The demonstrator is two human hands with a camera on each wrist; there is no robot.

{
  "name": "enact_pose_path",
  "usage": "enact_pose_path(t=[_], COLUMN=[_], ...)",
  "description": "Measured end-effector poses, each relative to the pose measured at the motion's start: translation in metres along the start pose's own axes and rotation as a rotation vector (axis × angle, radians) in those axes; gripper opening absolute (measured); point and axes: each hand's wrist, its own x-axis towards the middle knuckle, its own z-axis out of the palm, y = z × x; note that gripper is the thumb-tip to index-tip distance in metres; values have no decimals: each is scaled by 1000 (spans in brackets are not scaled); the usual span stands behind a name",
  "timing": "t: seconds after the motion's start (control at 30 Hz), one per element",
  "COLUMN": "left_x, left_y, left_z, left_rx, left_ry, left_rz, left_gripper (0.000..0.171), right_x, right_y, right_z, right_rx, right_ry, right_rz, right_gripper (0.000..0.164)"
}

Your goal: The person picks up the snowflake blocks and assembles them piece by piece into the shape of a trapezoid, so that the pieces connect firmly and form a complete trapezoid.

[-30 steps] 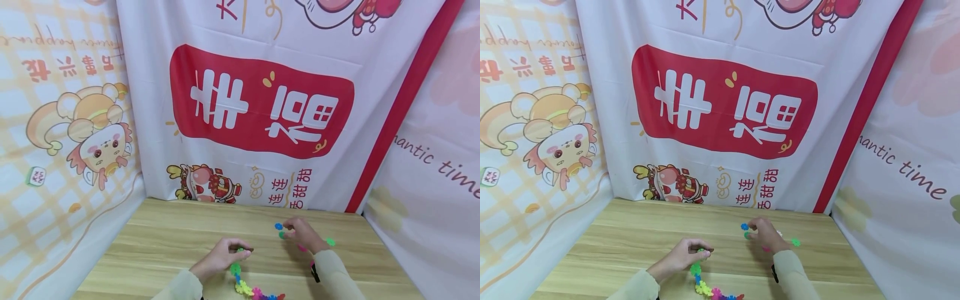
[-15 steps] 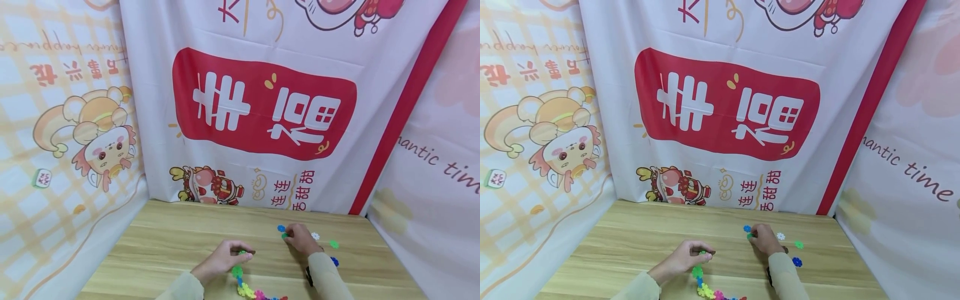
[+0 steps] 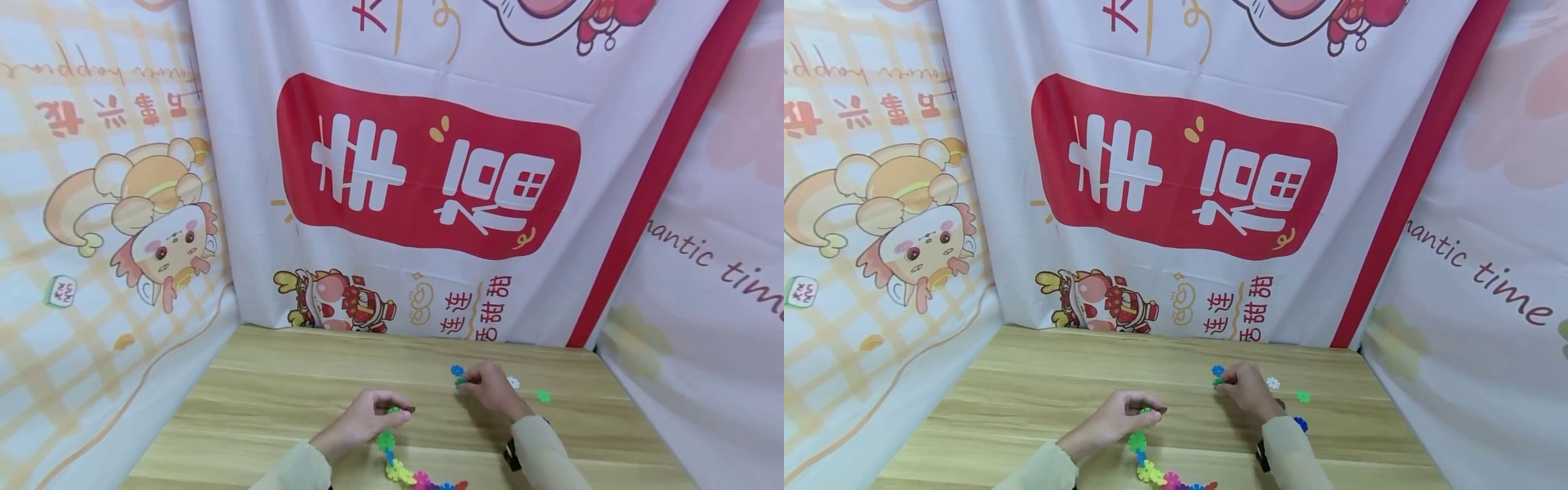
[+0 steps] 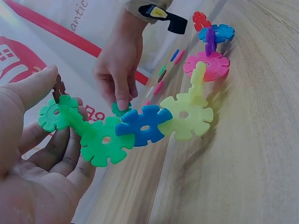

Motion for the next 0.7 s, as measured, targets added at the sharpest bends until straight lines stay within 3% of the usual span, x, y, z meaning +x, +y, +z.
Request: enact_pose_path(t=[0.1,0.3,0.43,0.7], left_x=[0,-1,2,2], left_y=[0,1,2,1], left_z=[-1,-1,-1,-1], left_rx=[-1,10,6,-20], left_ry=[-6,-4,-7,-17], left_rz=[-1,3,2,13], left_gripper=[36,41,41,42], right_x=[-7,-22,-31,-52], right_y=[-10,-32,-50,-86], right_z=[-6,-19,-22,-2], right_rx=[41,178,291,396], right_ry=[-24,-88,-101,-83], right_rz=[-41,13,5,-84], right_gripper=[9,14,17,23])
